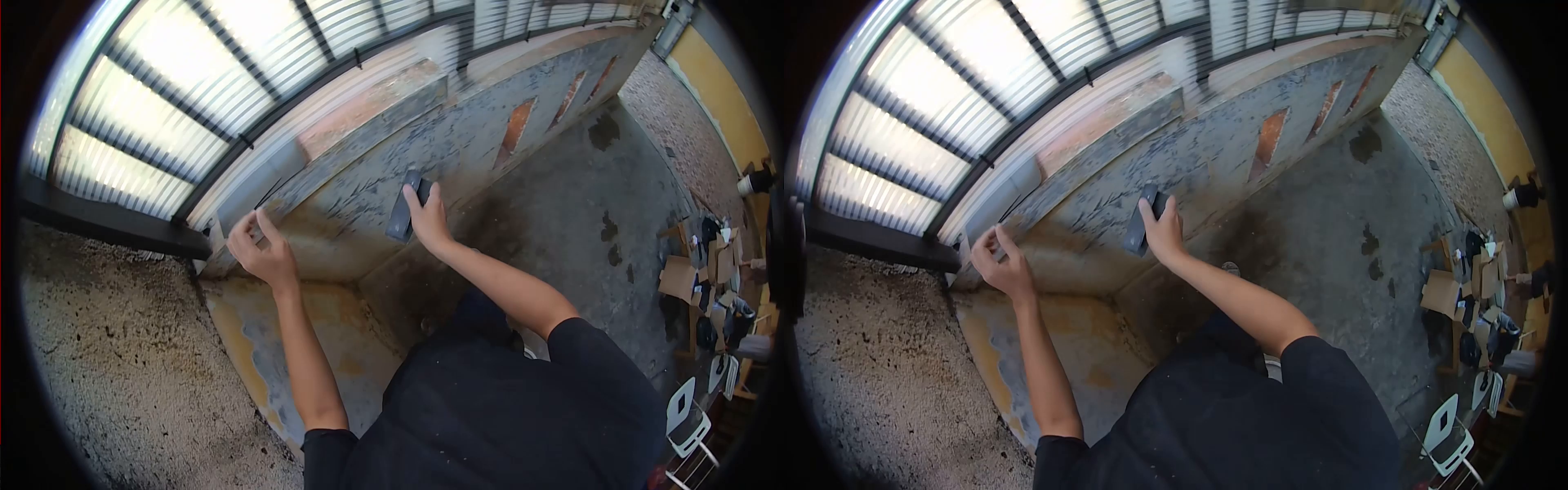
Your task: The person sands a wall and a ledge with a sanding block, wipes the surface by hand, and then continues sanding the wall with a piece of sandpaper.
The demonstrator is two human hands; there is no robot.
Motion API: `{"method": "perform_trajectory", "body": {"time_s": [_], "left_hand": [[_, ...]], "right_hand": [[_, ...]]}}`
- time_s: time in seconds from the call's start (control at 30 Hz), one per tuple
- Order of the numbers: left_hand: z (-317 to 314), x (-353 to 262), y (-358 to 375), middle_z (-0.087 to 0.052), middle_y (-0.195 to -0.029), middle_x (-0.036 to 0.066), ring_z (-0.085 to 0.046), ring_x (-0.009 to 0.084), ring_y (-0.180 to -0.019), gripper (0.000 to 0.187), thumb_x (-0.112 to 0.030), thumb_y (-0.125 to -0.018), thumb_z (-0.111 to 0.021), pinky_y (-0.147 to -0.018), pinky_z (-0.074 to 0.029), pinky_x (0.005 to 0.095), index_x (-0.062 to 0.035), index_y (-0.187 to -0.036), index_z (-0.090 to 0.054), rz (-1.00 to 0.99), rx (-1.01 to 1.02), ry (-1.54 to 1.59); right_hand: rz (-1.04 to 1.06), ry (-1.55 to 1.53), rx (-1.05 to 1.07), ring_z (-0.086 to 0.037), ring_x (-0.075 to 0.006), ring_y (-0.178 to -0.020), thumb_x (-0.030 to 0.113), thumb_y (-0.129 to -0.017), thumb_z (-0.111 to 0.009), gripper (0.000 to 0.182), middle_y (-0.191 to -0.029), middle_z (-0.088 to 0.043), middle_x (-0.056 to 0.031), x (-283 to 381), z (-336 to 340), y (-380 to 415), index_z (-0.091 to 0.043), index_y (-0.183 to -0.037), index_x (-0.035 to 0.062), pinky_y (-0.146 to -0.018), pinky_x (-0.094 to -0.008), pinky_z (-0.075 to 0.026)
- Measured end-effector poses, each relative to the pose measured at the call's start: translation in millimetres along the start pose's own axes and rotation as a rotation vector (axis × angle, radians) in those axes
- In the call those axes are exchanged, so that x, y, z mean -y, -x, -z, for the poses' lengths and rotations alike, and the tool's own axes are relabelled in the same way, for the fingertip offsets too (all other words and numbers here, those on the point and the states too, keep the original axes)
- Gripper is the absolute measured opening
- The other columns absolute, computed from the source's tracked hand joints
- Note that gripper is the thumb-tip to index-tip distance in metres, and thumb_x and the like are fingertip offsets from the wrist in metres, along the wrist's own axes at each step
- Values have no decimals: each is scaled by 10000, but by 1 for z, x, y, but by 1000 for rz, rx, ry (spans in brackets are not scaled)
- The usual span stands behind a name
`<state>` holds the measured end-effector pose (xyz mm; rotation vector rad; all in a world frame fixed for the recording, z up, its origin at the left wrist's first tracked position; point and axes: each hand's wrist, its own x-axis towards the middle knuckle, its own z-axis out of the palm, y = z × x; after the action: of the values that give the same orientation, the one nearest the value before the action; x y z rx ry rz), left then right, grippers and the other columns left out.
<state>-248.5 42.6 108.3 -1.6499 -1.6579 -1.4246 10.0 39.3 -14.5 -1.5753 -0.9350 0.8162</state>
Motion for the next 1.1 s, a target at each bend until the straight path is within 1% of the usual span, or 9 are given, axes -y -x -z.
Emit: {"method": "perform_trajectory", "body": {"time_s": [0.03,0.1,0.23,0.43,0.7,0.83,0.9,1.0,1.1], "left_hand": [[-6,14,-16,-711,-1020,105,-652,255,-919,114,-122,-972,-724,-820,-516,358,-24,-1029,-712,4,0,-20],[-16,45,-37,-713,-1033,119,-650,308,-948,105,-114,-975,-707,-870,-511,408,-29,-1035,-715,-334,-73,-152],[-22,72,-37,-724,-1065,110,-668,308,-991,116,-134,-981,-696,-891,-515,423,-40,-1044,-721,-397,43,-126],[-20,88,-39,-756,-1061,72,-712,255,-973,128,-189,-970,-718,-851,-535,386,-85,-1041,-741,-535,149,-167],[-19,96,-50,-776,-966,46,-741,206,-891,126,-200,-942,-740,-796,-550,343,-87,-993,-765,-651,182,-189],[-18,98,-49,-780,-969,45,-743,199,-895,130,-210,-948,-735,-793,-550,335,-89,-986,-768,-656,192,-205],[-21,98,-47,-782,-974,45,-744,199,-894,133,-215,-953,-731,-791,-550,330,-90,-980,-768,-641,173,-211],[-22,99,-46,-784,-981,46,-745,198,-893,132,-219,-957,-728,-785,-549,327,-94,-975,-766,-639,165,-226],[-22,101,-47,-785,-979,45,-746,197,-892,130,-222,-958,-726,-783,-549,325,-99,-970,-766,-642,174,-205]], "right_hand": [[-4,-2,20,-667,-453,-1031,436,-1013,-642,564,-1066,-671,-296,3,-12,-12,-496,-1209,-72,-910,-500,-502],[102,-21,-149,-649,-510,-997,401,-1030,-612,552,-1047,-662,-321,4,-47,-26,-459,-1229,-91,-892,-543,-489],[78,-136,-174,-647,-522,-965,365,-1047,-584,506,-1020,-650,-340,26,-86,-29,-448,-1201,-98,-855,-553,-488],[70,-243,-528,-654,-493,-879,277,-1059,-577,401,-978,-641,-319,41,-126,-40,-439,-1167,-83,-789,-544,-506],[43,-331,-336,-635,-422,-993,292,-1080,-545,418,-1081,-593,-317,46,-229,47,-394,-1229,-68,-873,-528,-490],[46,-350,-433,-636,-410,-1000,297,-1094,-525,446,-1119,-589,-332,53,-176,0,-400,-1257,-99,-878,-509,-496],[-29,-342,-550,-630,-332,-872,261,-1097,-529,370,-1012,-580,-231,53,-154,-23,-395,-1174,-75,-757,-481,-503],[92,-392,-413,-621,-399,-1014,288,-1103,-497,491,-1150,-557,-322,54,-215,26,-338,-1309,-129,-909,-492,-495],[92,-346,-321,-603,-364,-1049,257,-1093,-512,453,-1182,-533,-311,52,-238,55,-344,-1308,-103,-921,-468,-493]]}}
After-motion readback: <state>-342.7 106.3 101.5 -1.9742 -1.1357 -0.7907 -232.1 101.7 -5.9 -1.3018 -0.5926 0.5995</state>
